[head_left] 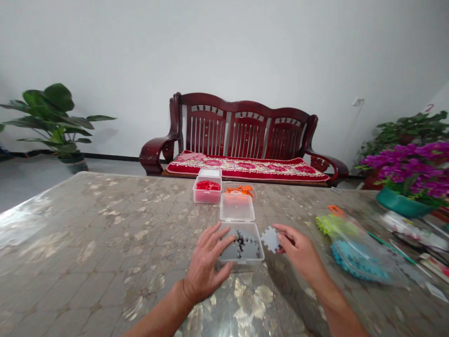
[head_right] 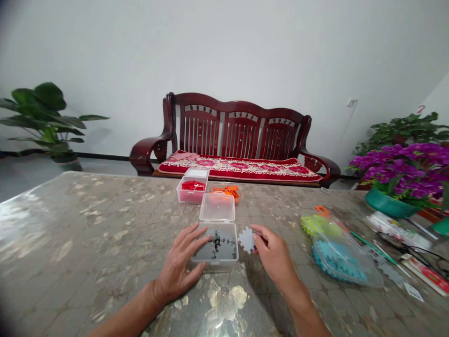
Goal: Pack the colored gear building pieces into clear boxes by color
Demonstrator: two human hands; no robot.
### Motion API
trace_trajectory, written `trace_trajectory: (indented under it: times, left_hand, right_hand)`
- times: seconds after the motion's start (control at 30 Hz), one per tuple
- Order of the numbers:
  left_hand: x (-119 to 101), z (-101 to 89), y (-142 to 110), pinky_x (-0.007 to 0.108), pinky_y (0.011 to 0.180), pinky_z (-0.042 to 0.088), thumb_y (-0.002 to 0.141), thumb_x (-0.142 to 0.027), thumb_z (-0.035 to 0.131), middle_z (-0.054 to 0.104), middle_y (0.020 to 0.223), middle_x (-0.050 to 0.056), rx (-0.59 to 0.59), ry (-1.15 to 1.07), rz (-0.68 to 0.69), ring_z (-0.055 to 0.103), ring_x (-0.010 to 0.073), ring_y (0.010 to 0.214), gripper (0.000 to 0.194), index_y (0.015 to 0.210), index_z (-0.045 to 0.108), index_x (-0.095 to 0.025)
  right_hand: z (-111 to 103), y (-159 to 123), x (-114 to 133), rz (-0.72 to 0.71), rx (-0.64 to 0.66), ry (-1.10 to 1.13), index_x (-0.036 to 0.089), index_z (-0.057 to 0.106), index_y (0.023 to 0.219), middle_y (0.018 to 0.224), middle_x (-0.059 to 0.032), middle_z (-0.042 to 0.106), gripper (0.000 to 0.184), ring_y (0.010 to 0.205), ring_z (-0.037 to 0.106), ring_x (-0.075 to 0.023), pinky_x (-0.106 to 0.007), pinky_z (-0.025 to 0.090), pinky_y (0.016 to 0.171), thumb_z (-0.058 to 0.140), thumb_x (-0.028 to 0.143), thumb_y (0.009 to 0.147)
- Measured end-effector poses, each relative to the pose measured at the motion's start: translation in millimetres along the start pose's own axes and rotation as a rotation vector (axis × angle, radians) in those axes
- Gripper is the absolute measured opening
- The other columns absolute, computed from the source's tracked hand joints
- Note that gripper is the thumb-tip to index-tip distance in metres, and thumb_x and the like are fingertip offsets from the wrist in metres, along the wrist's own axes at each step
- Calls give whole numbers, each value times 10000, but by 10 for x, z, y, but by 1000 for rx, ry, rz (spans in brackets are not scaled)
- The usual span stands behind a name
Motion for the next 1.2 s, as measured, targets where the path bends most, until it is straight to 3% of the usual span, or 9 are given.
trace_trajectory:
  times: [0.17,0.37,0.53,0.63,0.73,0.83,1.0,1.2]
  left_hand:
    - [-13,-34,5,565,1115,396,836,-199,606,558,1427,104,-61,-20,15,458,338,1379,475,1305,595,-268]
    - [-17,-30,-3,573,1095,426,827,-167,602,581,1392,112,-29,-41,9,446,344,1385,454,1272,613,-259]
    - [-2,-10,-11,560,1089,452,835,-173,598,555,1419,117,-33,-71,-10,436,348,1400,442,1269,624,-249]
    - [-5,-11,-13,563,1095,449,839,-172,599,549,1427,117,-33,-70,-11,434,346,1403,446,1278,616,-251]
    - [-11,-14,-6,565,1098,447,840,-169,595,551,1426,113,-19,-63,-8,428,345,1406,449,1282,607,-251]
    - [-13,-12,6,560,1106,444,836,-168,596,582,1390,103,2,-67,2,415,338,1413,464,1293,594,-247]
    - [-18,-21,17,547,1129,431,838,-168,595,613,1359,86,15,-62,20,411,319,1415,469,1302,582,-238]
    - [-57,-54,63,537,1136,426,831,-178,607,653,1313,71,38,-17,39,461,314,1374,460,1288,593,-236]
  right_hand:
    - [229,233,326,-60,70,35,169,744,1079,839,-61,757,414,681,678,-188,-292,575,568,608,395,760]
    - [184,324,363,-89,-22,44,170,752,1060,860,-67,775,392,623,657,-166,-288,555,574,584,388,781]
    - [426,368,402,-74,173,121,170,749,1037,840,-48,773,372,661,673,-176,-273,543,549,588,381,776]
    - [528,396,447,-165,204,-20,179,757,1029,937,-67,779,315,776,697,-196,-311,564,668,594,303,790]
    - [510,366,516,-307,129,-220,206,761,1034,1088,-82,760,278,979,680,-228,-362,546,835,594,221,812]
    - [488,291,583,-375,137,-344,226,757,1053,1100,-69,755,255,1048,651,-237,-397,507,925,628,210,834]
    - [545,188,656,-473,271,-453,258,781,989,1042,-27,770,185,1000,641,-213,-373,480,929,652,192,874]
    - [582,118,680,-524,277,-516,250,789,970,938,-22,773,177,951,622,-210,-346,474,888,640,175,910]
Point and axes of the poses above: each hand's wrist, its own y-axis towards the middle knuckle, its own z-axis out of the palm, x = y × z, the point moved 3 cm from there along y, towards the middle knuckle
